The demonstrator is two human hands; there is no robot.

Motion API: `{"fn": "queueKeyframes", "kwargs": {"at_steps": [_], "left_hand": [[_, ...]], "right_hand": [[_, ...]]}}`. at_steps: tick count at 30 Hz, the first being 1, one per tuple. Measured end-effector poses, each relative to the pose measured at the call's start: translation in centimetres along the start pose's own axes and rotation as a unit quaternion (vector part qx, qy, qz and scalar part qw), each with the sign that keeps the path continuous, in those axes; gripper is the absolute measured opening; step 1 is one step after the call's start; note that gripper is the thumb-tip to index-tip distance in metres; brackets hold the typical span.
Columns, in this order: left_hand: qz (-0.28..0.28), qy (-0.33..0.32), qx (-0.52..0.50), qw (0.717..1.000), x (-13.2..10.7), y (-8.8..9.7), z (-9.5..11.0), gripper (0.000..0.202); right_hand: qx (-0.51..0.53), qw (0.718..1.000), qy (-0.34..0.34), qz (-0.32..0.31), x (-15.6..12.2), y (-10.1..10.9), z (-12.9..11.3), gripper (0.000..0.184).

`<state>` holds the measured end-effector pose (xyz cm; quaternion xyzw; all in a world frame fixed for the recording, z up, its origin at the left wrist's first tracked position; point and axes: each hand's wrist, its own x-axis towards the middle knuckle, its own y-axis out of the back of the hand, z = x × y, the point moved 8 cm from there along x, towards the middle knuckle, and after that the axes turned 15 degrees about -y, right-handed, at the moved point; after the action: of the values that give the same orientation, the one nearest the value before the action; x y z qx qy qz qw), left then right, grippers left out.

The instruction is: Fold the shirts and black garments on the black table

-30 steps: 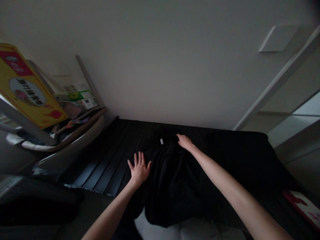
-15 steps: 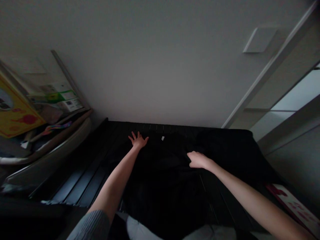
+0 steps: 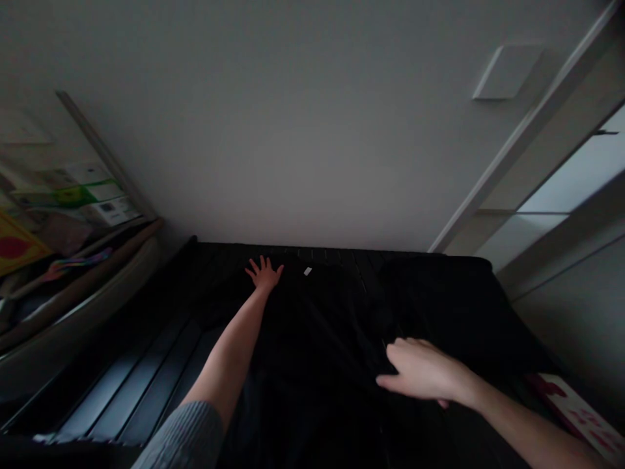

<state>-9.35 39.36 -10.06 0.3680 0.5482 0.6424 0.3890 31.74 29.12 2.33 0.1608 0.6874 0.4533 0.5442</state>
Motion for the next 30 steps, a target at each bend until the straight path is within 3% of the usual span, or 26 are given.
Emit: {"fn": "queueKeyframes", "kwargs": {"at_steps": [3,5,10,12,15,17,21,23,25,28,30], "left_hand": [[0.032,-0.016,0.002,0.999,-0.3,-0.1,0.0,0.081],[0.037,-0.018,0.004,0.999,-0.3,-0.3,-0.1,0.08],[0.047,-0.029,0.008,0.998,0.1,-0.3,-0.3,0.082],[0.044,-0.033,0.007,0.998,0.3,-0.3,-0.4,0.082],[0.041,-0.037,0.008,0.998,0.5,-0.3,-0.5,0.08],[0.047,-0.038,0.014,0.998,0.7,-0.2,-0.6,0.078],[0.065,-0.02,0.03,0.997,1.2,-0.2,-0.8,0.076],[0.084,0.0,0.037,0.996,1.4,-0.1,-1.1,0.077],[0.095,0.018,0.039,0.995,1.5,0.0,-1.4,0.077],[0.09,0.029,0.032,0.995,1.7,0.0,-1.7,0.077],[0.076,0.027,0.025,0.996,2.0,-0.1,-1.9,0.078]], "right_hand": [[0.047,0.99,-0.082,0.104,4.2,4.7,2.0,0.055],[0.098,0.973,-0.114,0.177,8.2,6.6,2.7,0.052],[0.115,0.958,-0.157,0.21,18.1,5.4,1.7,0.059],[0.108,0.957,-0.164,0.211,20.2,4.9,1.4,0.046],[0.102,0.956,-0.163,0.221,21.4,5.8,1.5,0.024],[0.099,0.948,-0.171,0.251,21.2,7.7,2.0,0.027],[0.093,0.891,-0.186,0.405,19.9,12.1,2.3,0.037],[0.092,0.865,-0.18,0.46,19.9,12.7,1.7,0.042],[0.097,0.87,-0.179,0.448,21.2,11.6,1.3,0.044],[0.114,0.906,-0.211,0.347,23.9,8.3,1.8,0.063],[0.127,0.922,-0.232,0.284,24.9,6.3,2.7,0.062]]}}
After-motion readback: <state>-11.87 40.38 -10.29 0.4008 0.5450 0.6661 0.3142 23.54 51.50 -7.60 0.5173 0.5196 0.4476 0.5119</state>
